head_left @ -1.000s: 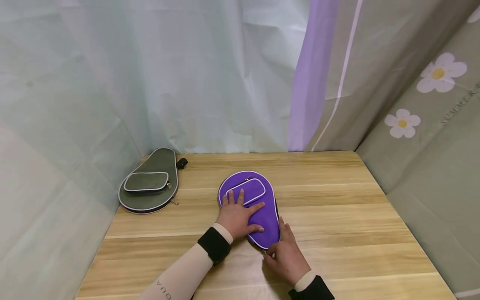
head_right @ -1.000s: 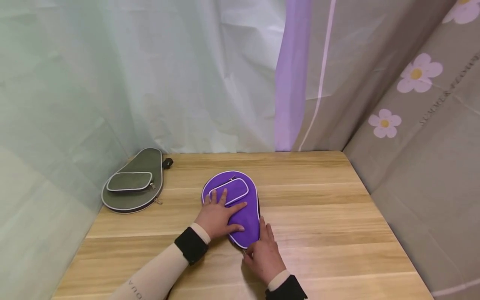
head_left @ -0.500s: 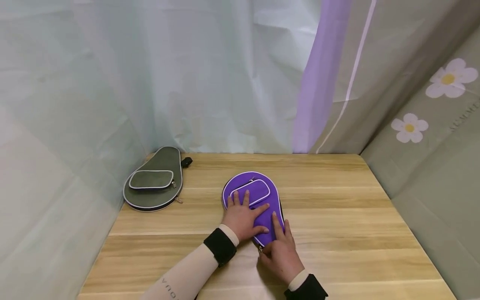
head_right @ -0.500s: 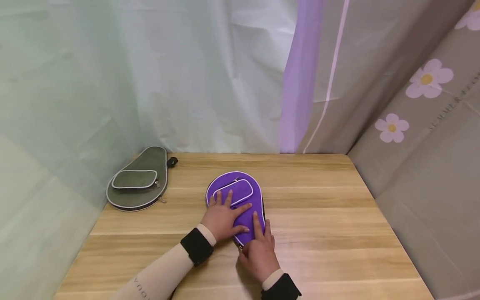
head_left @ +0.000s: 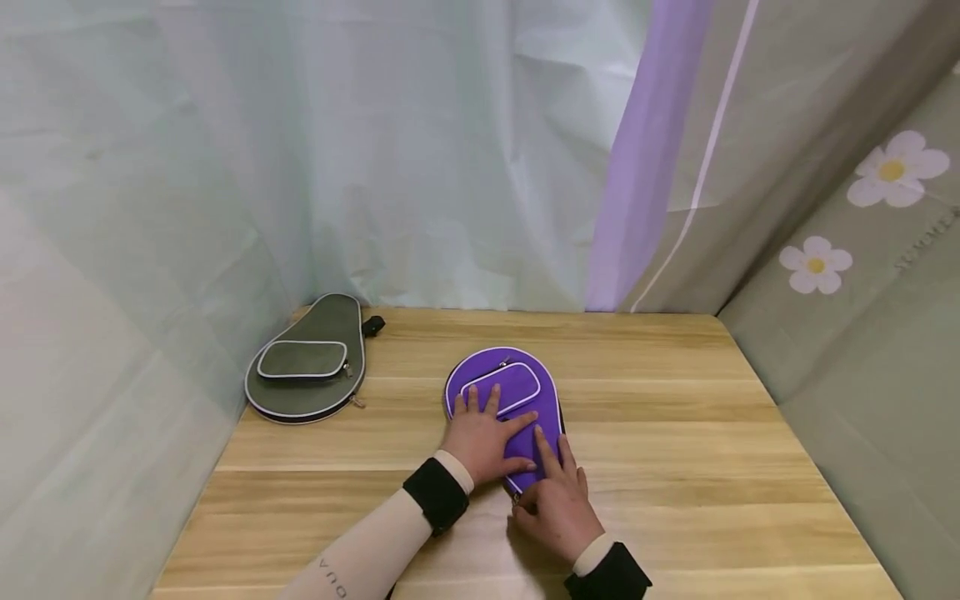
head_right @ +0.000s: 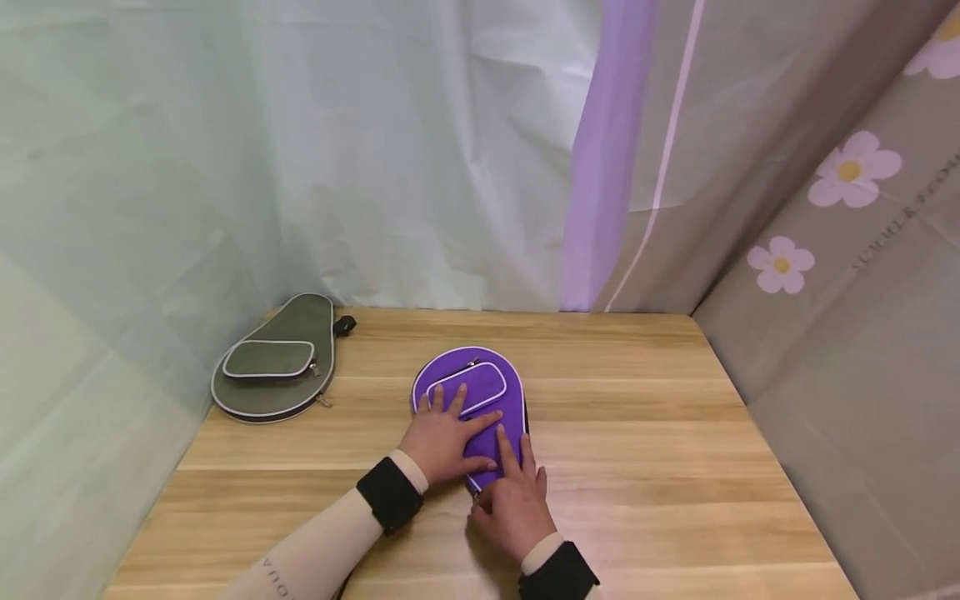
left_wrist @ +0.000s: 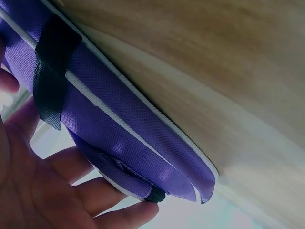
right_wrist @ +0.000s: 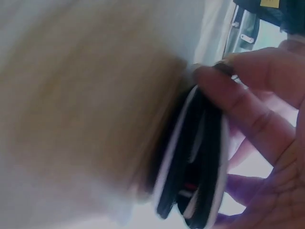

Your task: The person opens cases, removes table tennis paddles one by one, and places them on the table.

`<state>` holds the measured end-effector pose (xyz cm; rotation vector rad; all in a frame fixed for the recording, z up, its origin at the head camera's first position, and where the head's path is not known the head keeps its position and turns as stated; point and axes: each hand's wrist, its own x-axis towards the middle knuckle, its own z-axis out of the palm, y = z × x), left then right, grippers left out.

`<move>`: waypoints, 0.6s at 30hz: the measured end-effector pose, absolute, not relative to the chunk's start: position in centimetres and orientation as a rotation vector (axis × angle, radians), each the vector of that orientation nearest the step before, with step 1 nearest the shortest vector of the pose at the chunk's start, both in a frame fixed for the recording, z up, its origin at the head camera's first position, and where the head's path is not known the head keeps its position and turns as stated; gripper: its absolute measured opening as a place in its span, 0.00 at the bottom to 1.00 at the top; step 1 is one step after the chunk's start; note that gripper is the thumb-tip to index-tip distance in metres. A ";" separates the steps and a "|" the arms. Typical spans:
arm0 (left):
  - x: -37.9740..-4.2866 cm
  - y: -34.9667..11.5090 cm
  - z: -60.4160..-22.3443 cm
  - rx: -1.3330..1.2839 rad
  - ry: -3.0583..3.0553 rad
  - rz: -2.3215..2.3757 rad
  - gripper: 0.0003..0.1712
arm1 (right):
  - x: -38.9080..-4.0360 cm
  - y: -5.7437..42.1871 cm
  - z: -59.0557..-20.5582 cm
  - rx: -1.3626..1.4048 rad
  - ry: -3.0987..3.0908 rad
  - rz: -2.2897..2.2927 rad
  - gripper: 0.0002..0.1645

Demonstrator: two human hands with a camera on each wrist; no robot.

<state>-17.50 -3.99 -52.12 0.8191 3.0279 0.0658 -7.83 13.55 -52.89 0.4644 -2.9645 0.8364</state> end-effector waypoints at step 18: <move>-18.5 -6.2 -51.8 0.984 2.835 0.335 0.51 | -8.7 18.7 -52.5 0.275 -2.979 1.156 0.48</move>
